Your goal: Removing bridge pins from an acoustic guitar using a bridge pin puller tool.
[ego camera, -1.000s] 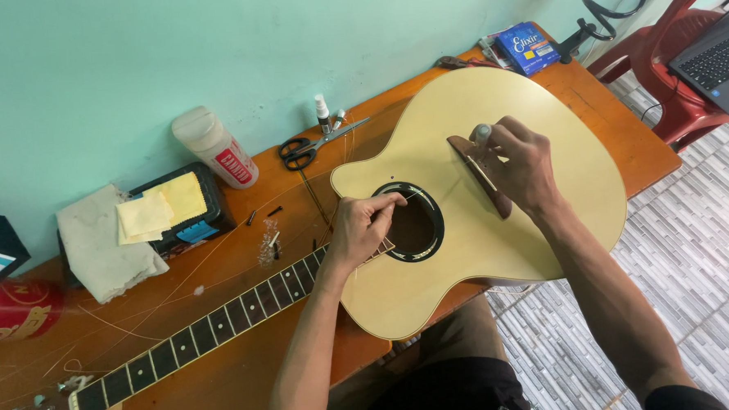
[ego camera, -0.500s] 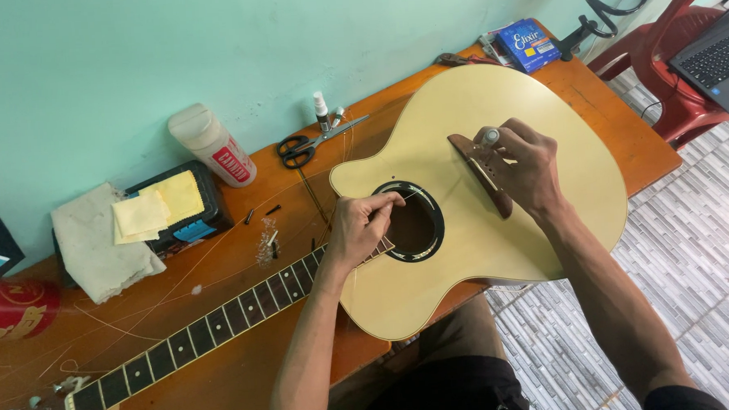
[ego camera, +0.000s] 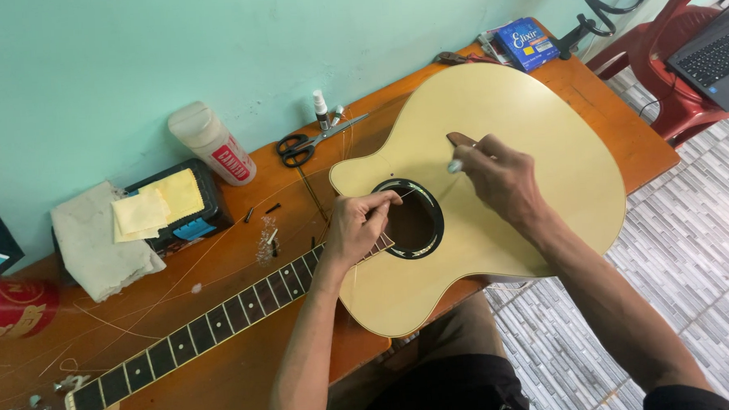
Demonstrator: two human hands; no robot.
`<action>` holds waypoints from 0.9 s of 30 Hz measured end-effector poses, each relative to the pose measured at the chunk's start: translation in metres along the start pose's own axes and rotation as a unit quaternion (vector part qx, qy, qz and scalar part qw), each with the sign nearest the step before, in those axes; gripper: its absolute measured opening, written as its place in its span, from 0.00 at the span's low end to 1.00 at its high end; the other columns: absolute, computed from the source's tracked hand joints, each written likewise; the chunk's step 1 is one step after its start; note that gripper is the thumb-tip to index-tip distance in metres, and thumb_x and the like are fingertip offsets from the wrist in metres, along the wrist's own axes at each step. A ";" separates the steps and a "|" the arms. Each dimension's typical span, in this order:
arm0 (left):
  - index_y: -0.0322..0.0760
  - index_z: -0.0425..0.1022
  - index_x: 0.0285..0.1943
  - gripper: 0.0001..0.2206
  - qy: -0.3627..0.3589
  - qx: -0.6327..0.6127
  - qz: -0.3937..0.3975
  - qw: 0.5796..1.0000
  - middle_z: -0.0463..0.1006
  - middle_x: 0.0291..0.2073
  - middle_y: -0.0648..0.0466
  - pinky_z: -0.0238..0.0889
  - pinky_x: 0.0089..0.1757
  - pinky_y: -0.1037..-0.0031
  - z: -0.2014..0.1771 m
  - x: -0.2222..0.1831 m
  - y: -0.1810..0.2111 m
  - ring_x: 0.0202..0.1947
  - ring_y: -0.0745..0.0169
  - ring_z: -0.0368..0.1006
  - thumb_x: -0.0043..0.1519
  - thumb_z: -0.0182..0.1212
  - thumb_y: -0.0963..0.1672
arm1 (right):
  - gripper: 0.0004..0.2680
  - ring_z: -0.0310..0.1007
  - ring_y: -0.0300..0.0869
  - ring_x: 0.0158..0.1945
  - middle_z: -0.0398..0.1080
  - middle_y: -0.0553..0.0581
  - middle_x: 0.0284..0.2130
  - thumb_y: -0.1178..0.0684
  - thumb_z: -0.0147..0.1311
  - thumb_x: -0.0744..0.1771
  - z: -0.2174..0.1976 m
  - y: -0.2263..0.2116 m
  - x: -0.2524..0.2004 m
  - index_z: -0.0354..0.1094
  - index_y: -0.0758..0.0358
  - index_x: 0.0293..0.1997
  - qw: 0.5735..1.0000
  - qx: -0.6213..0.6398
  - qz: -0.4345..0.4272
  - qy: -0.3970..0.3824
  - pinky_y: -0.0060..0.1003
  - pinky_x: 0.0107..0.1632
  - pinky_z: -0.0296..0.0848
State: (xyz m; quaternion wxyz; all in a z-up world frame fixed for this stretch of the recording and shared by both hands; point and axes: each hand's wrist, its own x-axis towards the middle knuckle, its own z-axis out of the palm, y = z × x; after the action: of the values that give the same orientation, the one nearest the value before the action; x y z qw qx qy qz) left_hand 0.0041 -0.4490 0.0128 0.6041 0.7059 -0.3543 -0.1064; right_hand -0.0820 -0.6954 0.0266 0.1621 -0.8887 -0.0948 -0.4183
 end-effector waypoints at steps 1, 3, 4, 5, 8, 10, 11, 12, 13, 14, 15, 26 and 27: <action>0.36 0.85 0.41 0.12 -0.001 0.000 -0.001 1.000 0.76 0.14 0.50 0.70 0.34 0.72 -0.002 -0.001 0.000 0.23 0.71 0.70 0.60 0.54 0.36 | 0.04 0.74 0.52 0.27 0.67 0.56 0.28 0.61 0.58 0.69 0.006 -0.001 -0.002 0.76 0.57 0.41 1.000 0.000 0.002 0.000 0.46 0.30 0.77; 0.40 0.85 0.41 0.11 0.006 0.022 -0.008 1.000 0.75 0.13 0.53 0.70 0.33 0.74 -0.004 0.000 0.000 0.21 0.66 0.75 0.61 0.55 0.38 | 0.06 0.76 0.51 0.30 0.67 0.55 0.30 0.62 0.53 0.69 0.014 -0.001 -0.008 0.75 0.55 0.42 0.993 -0.090 -0.069 -0.017 0.43 0.33 0.79; 0.40 0.85 0.41 0.11 0.000 0.021 -0.006 1.000 0.75 0.13 0.53 0.70 0.33 0.74 -0.005 -0.001 0.002 0.21 0.66 0.75 0.61 0.55 0.38 | 0.06 0.76 0.51 0.30 0.67 0.55 0.30 0.62 0.53 0.69 0.021 0.007 -0.017 0.75 0.55 0.42 0.993 -0.095 -0.066 -0.016 0.43 0.33 0.79; 0.41 0.86 0.41 0.11 0.004 0.049 -0.002 0.999 0.76 0.13 0.51 0.70 0.32 0.74 -0.005 -0.001 0.005 0.21 0.64 0.77 0.61 0.55 0.39 | 0.06 0.76 0.50 0.32 0.67 0.55 0.31 0.63 0.53 0.68 0.027 0.015 -0.025 0.75 0.55 0.41 0.991 -0.111 -0.077 -0.007 0.41 0.34 0.79; 0.41 0.86 0.40 0.12 0.012 0.069 0.003 0.998 0.73 0.11 0.51 0.68 0.29 0.75 -0.004 -0.001 0.007 0.19 0.67 0.73 0.60 0.55 0.38 | 0.06 0.74 0.44 0.34 0.65 0.52 0.34 0.62 0.54 0.68 0.042 0.025 -0.041 0.74 0.53 0.42 0.980 -0.179 -0.079 -0.026 0.34 0.33 0.78; 0.40 0.86 0.40 0.13 0.020 0.064 0.004 0.998 0.69 0.08 0.52 0.65 0.28 0.76 -0.005 -0.002 0.003 0.17 0.72 0.67 0.59 0.54 0.36 | 0.06 0.73 0.41 0.36 0.63 0.49 0.36 0.60 0.54 0.67 0.046 0.023 -0.044 0.73 0.50 0.44 0.970 -0.227 -0.071 -0.053 0.29 0.30 0.76; 0.41 0.86 0.40 0.13 0.018 0.067 -0.002 0.998 0.69 0.08 0.54 0.65 0.28 0.77 -0.007 -0.002 -0.001 0.16 0.71 0.66 0.60 0.54 0.37 | 0.05 0.72 0.41 0.36 0.62 0.50 0.36 0.59 0.54 0.68 0.045 0.019 -0.042 0.73 0.51 0.43 0.966 -0.243 -0.075 -0.056 0.29 0.29 0.76; 0.42 0.86 0.40 0.13 0.017 0.069 -0.008 0.997 0.69 0.08 0.56 0.65 0.28 0.78 -0.009 -0.004 -0.006 0.15 0.71 0.65 0.60 0.54 0.37 | 0.04 0.70 0.41 0.36 0.61 0.51 0.36 0.59 0.53 0.68 0.045 0.015 -0.041 0.72 0.52 0.42 0.961 -0.257 -0.081 -0.061 0.29 0.27 0.75; 0.42 0.86 0.40 0.13 0.016 0.070 -0.007 0.997 0.69 0.08 0.56 0.65 0.28 0.78 -0.008 -0.002 -0.005 0.15 0.71 0.65 0.60 0.54 0.37 | 0.04 0.70 0.41 0.36 0.61 0.51 0.36 0.59 0.53 0.68 0.043 0.014 -0.040 0.72 0.52 0.42 0.961 -0.258 -0.080 -0.059 0.29 0.27 0.75; 0.41 0.86 0.40 0.13 0.017 0.065 -0.006 0.998 0.69 0.08 0.55 0.65 0.27 0.78 -0.008 -0.003 -0.004 0.14 0.71 0.64 0.61 0.53 0.36 | 0.04 0.71 0.41 0.36 0.61 0.52 0.36 0.58 0.54 0.68 0.042 0.011 -0.040 0.73 0.53 0.42 0.959 -0.263 -0.080 -0.067 0.28 0.27 0.75; 0.40 0.85 0.39 0.13 0.018 0.060 -0.005 0.998 0.69 0.08 0.55 0.64 0.27 0.78 -0.009 -0.004 -0.004 0.14 0.70 0.64 0.61 0.53 0.36 | 0.03 0.71 0.42 0.36 0.61 0.52 0.35 0.58 0.54 0.68 0.042 0.008 -0.040 0.73 0.55 0.42 0.957 -0.268 -0.081 -0.075 0.28 0.27 0.74; 0.38 0.85 0.39 0.12 0.034 0.023 -0.012 0.999 0.68 0.08 0.54 0.59 0.24 0.79 -0.009 -0.002 -0.004 0.14 0.70 0.59 0.62 0.54 0.37 | 0.04 0.74 0.43 0.32 0.66 0.51 0.33 0.58 0.57 0.68 0.021 0.005 -0.018 0.78 0.55 0.43 0.992 -0.123 -0.033 -0.001 0.32 0.32 0.78; 0.38 0.85 0.39 0.11 0.034 0.022 -0.013 0.999 0.68 0.08 0.54 0.59 0.24 0.79 -0.010 -0.003 -0.007 0.14 0.70 0.59 0.62 0.54 0.37 | 0.04 0.76 0.46 0.31 0.68 0.51 0.32 0.58 0.56 0.70 0.014 -0.002 -0.006 0.78 0.54 0.42 0.996 -0.058 -0.004 0.069 0.35 0.35 0.77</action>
State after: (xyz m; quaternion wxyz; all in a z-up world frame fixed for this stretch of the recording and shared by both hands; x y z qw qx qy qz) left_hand 0.0101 -0.4392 0.0081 0.5984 0.7270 -0.3267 -0.0822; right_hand -0.0763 -0.6888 0.0132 0.1150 -0.8652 -0.0625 -0.4841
